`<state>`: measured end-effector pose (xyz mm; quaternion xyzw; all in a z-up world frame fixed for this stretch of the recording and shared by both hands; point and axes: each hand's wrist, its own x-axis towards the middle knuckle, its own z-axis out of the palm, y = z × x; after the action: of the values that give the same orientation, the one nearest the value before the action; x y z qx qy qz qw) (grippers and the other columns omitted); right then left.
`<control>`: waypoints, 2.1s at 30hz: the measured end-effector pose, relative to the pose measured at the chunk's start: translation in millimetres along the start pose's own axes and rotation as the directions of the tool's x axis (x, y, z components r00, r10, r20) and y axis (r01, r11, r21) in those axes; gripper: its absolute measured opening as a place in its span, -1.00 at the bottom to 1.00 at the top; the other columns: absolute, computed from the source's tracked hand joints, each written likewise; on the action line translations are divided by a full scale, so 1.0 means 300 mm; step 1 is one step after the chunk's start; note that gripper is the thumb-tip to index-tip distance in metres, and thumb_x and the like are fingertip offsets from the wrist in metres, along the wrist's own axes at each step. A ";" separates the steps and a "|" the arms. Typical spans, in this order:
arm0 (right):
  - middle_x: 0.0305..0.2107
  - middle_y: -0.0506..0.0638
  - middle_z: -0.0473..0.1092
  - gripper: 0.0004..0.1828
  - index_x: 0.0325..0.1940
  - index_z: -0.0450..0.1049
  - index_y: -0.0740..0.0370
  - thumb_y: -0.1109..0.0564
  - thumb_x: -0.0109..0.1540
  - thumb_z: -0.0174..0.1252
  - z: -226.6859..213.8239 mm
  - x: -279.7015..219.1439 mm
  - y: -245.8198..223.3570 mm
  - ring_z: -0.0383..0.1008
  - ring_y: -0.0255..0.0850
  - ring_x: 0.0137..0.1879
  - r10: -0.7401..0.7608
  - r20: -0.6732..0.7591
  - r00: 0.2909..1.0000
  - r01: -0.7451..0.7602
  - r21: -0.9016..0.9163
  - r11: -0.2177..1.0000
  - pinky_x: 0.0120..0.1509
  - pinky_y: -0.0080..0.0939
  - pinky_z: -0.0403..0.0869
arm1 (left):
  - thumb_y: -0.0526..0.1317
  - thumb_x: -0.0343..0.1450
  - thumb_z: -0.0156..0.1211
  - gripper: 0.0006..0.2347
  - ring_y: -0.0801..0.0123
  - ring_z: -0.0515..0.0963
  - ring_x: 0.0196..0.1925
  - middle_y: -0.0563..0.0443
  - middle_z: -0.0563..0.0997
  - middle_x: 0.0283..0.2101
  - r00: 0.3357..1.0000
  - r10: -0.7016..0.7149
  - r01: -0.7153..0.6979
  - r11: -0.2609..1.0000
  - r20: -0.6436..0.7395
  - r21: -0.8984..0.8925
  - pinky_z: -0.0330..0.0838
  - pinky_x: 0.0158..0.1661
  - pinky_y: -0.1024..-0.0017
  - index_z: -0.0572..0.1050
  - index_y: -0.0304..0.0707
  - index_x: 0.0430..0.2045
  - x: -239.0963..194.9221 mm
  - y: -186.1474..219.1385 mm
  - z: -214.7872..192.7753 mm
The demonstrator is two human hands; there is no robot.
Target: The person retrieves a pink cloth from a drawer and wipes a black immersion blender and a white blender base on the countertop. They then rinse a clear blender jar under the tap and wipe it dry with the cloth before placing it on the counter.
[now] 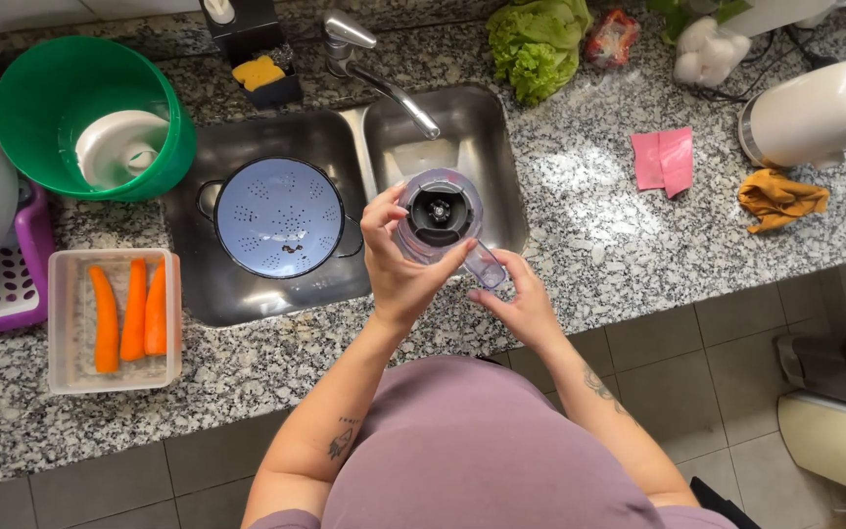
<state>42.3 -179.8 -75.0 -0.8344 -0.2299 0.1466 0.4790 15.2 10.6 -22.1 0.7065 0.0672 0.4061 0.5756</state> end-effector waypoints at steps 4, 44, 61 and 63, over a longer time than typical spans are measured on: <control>-0.24 -0.08 0.42 -0.54 -0.10 0.42 -0.03 -0.13 0.00 0.37 0.056 0.081 0.060 0.43 -0.12 -0.04 0.060 -0.063 0.996 -0.067 -0.112 0.991 0.04 -0.14 0.38 | -0.21 0.05 0.54 -0.41 0.05 0.41 0.08 -0.20 0.35 0.00 0.996 -0.091 0.091 0.995 -0.006 0.041 0.41 -0.08 0.22 0.12 -0.22 -0.31 0.015 -0.058 0.018; -0.44 -0.21 0.34 -0.76 -0.40 0.25 0.02 0.05 0.11 0.23 -0.021 0.375 0.158 0.30 -0.32 -0.28 0.463 0.248 0.851 -0.409 -0.240 0.880 -0.18 -0.29 0.25 | -0.29 0.21 0.05 -0.76 -0.41 0.53 -0.33 -0.23 0.48 -0.17 0.870 0.001 -0.493 -0.040 0.493 0.869 0.50 -0.40 0.07 0.46 -0.32 -0.28 0.692 -1.133 0.160; -0.44 -0.22 0.36 -0.76 -0.42 0.24 -0.02 0.01 0.13 0.21 -0.026 0.387 0.125 0.32 -0.34 -0.29 0.575 0.122 0.809 -0.535 -0.254 0.806 -0.20 -0.32 0.30 | -0.23 0.21 0.11 -0.73 -0.39 0.54 -0.31 -0.20 0.46 -0.15 0.886 -0.068 -0.462 -0.033 0.459 0.886 0.50 -0.38 0.08 0.45 -0.29 -0.24 0.691 -1.121 0.172; -0.44 -0.22 0.37 -0.74 -0.42 0.22 -0.03 -0.02 0.13 0.21 -0.010 0.407 0.116 0.33 -0.35 -0.32 0.583 0.097 0.807 -0.538 -0.285 0.793 -0.23 -0.33 0.30 | -0.23 0.22 0.10 -0.73 -0.38 0.54 -0.30 -0.19 0.46 -0.15 0.888 -0.072 -0.457 -0.038 0.454 0.888 0.50 -0.38 0.09 0.45 -0.29 -0.24 0.697 -1.110 0.172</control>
<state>155.9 -133.1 -106.6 -0.9003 -0.0297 0.3277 0.2850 311.2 198.4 -207.7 0.9639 0.1217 0.1742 -0.1605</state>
